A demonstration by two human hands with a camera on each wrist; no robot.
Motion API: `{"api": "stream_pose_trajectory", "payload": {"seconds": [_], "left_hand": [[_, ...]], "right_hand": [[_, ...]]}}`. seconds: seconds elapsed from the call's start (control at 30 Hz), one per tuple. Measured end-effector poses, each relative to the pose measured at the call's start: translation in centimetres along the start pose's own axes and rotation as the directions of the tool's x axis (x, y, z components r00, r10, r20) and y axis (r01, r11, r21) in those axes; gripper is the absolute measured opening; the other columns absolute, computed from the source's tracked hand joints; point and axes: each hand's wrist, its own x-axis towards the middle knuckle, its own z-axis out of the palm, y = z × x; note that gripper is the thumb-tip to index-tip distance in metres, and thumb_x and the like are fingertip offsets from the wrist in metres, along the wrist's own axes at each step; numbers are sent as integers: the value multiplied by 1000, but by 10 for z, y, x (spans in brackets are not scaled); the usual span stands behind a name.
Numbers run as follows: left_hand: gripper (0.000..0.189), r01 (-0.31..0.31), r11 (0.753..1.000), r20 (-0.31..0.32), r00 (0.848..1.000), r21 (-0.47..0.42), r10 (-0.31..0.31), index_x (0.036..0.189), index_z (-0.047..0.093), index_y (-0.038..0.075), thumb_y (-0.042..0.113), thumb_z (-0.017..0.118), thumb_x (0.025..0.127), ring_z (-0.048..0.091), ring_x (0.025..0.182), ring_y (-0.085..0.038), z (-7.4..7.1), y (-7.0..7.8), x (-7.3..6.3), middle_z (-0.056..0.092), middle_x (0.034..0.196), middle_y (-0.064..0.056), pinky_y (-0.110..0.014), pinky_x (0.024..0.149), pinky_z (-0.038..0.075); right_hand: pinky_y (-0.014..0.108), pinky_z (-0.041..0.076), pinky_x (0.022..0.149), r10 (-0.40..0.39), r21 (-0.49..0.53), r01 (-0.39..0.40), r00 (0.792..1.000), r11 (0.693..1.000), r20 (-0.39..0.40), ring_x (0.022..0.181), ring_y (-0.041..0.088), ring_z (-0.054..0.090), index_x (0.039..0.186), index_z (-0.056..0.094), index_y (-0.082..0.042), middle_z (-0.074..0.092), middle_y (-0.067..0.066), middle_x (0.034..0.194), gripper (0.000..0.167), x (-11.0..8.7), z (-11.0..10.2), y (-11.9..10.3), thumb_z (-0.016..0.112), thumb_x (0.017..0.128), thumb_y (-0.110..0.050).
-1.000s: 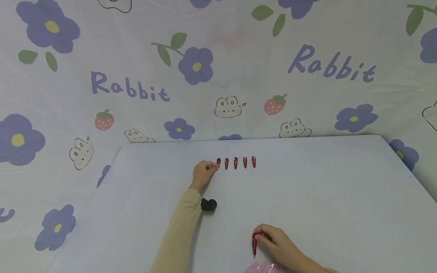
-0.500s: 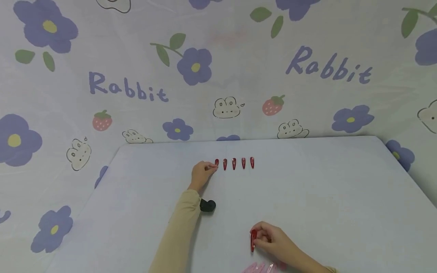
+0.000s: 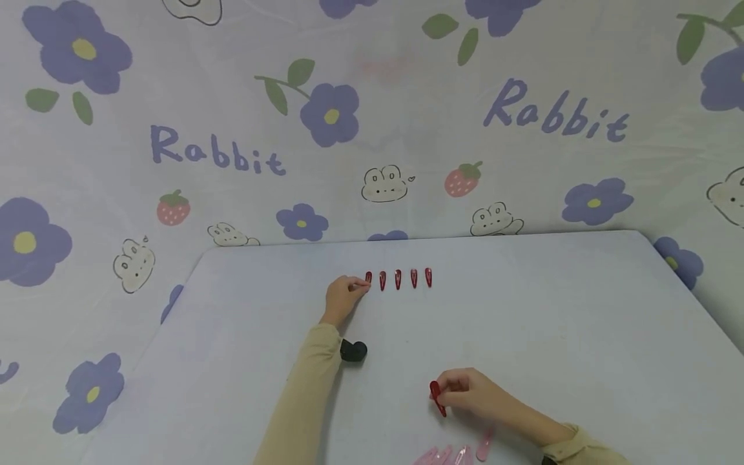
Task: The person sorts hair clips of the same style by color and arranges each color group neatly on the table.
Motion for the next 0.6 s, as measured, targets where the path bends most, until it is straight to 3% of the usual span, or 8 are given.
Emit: {"api": "stream_pose_trajectory", "payload": {"seconds": [0.13, 0.33, 0.47, 0.6], "left_hand": [[9, -25, 1000, -5, 1000, 0, 25, 83, 72, 5, 11, 69, 78, 41, 61, -15, 0, -1, -1, 47, 64, 1, -28, 59, 33], [9, -22, 1000, -1, 1000, 12, 23, 84, 71, 5, 11, 69, 78, 43, 62, -15, 1, -2, -1, 50, 66, 0, -29, 60, 34], [9, -8, 1000, 4, 1000, 15, 8, 84, 71, 6, 12, 69, 79, 43, 63, -16, 1, -2, 0, 50, 67, 0, -29, 59, 35], [8, -16, 1000, 1, 1000, 15, 16, 83, 71, 5, 11, 69, 78, 44, 63, -17, 0, 1, 0, 52, 68, -2, -30, 60, 35]], "right_hand": [[22, 35, 56, -81, -59, 81, 997, 995, -8, 63, 5, 45, 83, 59, 0, 60, 2, 74, 7, 2, -5, -2, 57, 86, -6], [28, 27, 43, -251, -185, 248, 968, 951, 10, 53, 0, 30, 80, 57, -7, 59, 13, 68, 8, 3, -12, -8, 57, 86, -2], [24, 29, 46, -218, -243, 211, 976, 947, 1, 54, 2, 32, 79, 57, -8, 58, 8, 67, 8, 8, -22, -12, 58, 85, -4], [22, 32, 52, -142, -323, 106, 986, 940, -88, 58, 6, 38, 74, 56, -9, 56, 1, 68, 11, 19, -38, -8, 63, 82, -6]]}}
